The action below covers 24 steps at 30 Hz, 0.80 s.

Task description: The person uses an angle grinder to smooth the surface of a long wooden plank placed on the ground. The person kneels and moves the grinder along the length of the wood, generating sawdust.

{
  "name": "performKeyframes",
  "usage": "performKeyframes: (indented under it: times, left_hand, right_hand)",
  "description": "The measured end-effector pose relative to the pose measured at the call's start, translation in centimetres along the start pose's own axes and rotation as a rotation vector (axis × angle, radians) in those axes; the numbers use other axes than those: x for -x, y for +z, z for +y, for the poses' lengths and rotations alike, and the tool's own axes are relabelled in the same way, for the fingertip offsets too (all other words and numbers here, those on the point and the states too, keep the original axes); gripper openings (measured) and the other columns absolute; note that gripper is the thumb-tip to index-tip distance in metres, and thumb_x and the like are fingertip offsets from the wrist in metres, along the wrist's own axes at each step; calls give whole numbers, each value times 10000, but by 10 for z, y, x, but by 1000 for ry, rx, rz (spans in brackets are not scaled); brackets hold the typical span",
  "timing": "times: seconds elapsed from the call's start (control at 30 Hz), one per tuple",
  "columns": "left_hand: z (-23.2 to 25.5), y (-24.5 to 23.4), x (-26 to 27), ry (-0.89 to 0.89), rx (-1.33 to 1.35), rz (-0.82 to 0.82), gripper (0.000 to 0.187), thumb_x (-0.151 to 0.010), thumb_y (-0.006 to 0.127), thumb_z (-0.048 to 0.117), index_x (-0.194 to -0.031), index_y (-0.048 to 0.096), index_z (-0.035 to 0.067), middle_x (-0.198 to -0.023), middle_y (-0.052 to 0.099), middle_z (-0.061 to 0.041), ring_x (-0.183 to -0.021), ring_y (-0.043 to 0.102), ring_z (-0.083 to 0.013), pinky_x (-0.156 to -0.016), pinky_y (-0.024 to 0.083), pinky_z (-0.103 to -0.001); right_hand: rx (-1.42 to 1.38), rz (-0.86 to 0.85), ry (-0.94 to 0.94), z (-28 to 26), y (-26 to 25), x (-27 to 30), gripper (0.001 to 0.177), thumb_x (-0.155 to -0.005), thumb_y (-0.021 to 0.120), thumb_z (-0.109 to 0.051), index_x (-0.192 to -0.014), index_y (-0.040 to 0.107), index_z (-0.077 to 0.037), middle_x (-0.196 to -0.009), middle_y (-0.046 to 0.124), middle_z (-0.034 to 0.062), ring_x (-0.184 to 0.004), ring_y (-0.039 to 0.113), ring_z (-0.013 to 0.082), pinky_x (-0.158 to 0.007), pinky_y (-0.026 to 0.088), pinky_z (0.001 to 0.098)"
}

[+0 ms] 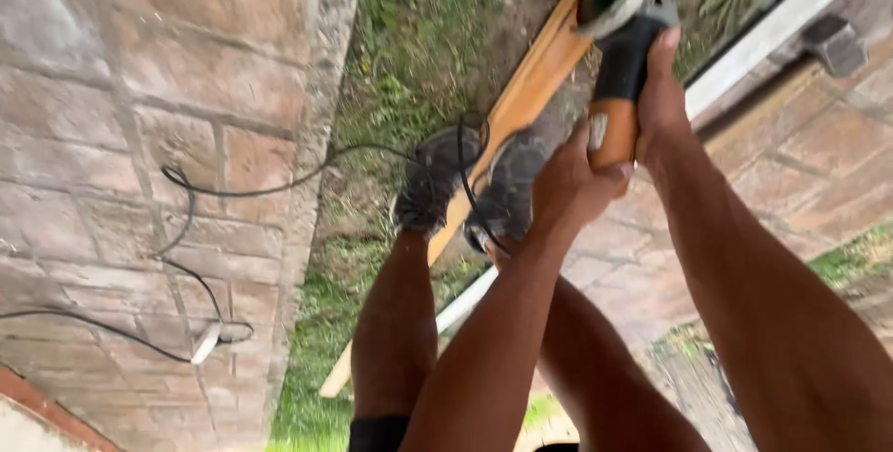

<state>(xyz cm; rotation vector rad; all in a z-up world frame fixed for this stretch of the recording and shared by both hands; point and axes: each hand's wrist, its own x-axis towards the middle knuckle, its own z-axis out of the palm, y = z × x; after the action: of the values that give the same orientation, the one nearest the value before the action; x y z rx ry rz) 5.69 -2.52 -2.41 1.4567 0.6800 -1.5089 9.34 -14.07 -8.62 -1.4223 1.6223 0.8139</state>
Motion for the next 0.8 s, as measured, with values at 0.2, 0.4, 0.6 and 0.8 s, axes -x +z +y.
performKeyframes:
  times: [0.2,0.4,0.6,0.8]
  left_hand:
    - [-2,2,1,22,31,23,954,-777,604,458,-1619,261,168,-1388,604,-98,-1206,603,-348,-896,482,-483]
    - [0,0,2,25,31,19,944,-787,608,457,-1619,259,178,-1369,620,-92,-1184,621,-348,-895,485,-483]
    - [-1,2,-5,81,19,37,888,-808,662,413,-1590,335,149,-1367,616,-196,-1293,599,-358,-1085,459,-509]
    - [8,-1,11,90,31,37,895,-806,655,425,-1598,331,161,-1419,581,-157,-1325,574,-317,-1106,438,-472]
  right_hand:
    - [-28,-6,64,-7,3,8,911,-623,386,-852,-1124,678,-149,-933,721,57,-762,713,227,-673,641,386]
    - [14,6,22,-4,2,1,951,-594,376,-860,-1129,684,-136,-962,736,57,-787,733,209,-690,649,363]
    - [-32,22,-78,-17,14,35,879,-744,490,-835,-1097,677,-52,-923,725,119,-867,776,254,-838,670,390]
    - [-63,44,-108,-17,6,31,890,-768,477,-829,-1135,659,-38,-955,725,147,-897,776,268,-855,670,394]
